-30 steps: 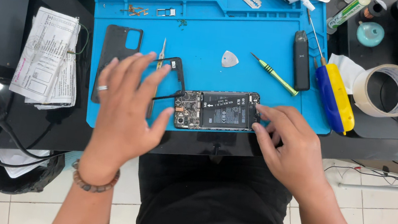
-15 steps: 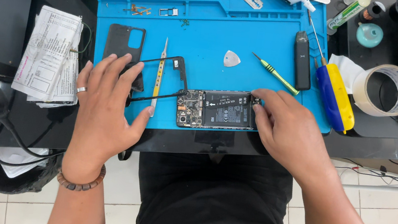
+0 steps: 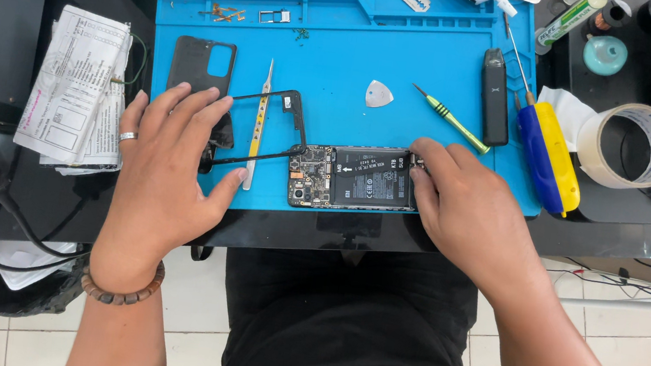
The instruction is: The person works on a disassembled smartphone motherboard, connecting small ribbon cables and components by hand. They handle the motherboard, a phone frame, and various small parts on a blue work mat, occasionally using a screwdriver and a plastic pry tool.
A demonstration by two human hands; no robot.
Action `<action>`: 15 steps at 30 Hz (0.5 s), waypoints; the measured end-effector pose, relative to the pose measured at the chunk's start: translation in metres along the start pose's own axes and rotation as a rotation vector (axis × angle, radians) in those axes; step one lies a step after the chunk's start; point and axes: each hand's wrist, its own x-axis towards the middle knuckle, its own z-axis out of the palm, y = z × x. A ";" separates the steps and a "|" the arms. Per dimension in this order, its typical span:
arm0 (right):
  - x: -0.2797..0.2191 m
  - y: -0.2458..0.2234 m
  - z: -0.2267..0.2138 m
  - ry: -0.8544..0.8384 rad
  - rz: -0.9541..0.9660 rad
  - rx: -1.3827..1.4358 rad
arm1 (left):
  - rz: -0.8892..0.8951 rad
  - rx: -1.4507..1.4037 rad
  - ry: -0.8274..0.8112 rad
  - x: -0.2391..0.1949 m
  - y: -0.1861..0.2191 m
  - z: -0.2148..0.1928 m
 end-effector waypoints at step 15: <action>-0.020 0.001 -0.014 0.132 0.191 0.338 | 0.120 -0.132 0.067 0.009 -0.011 -0.005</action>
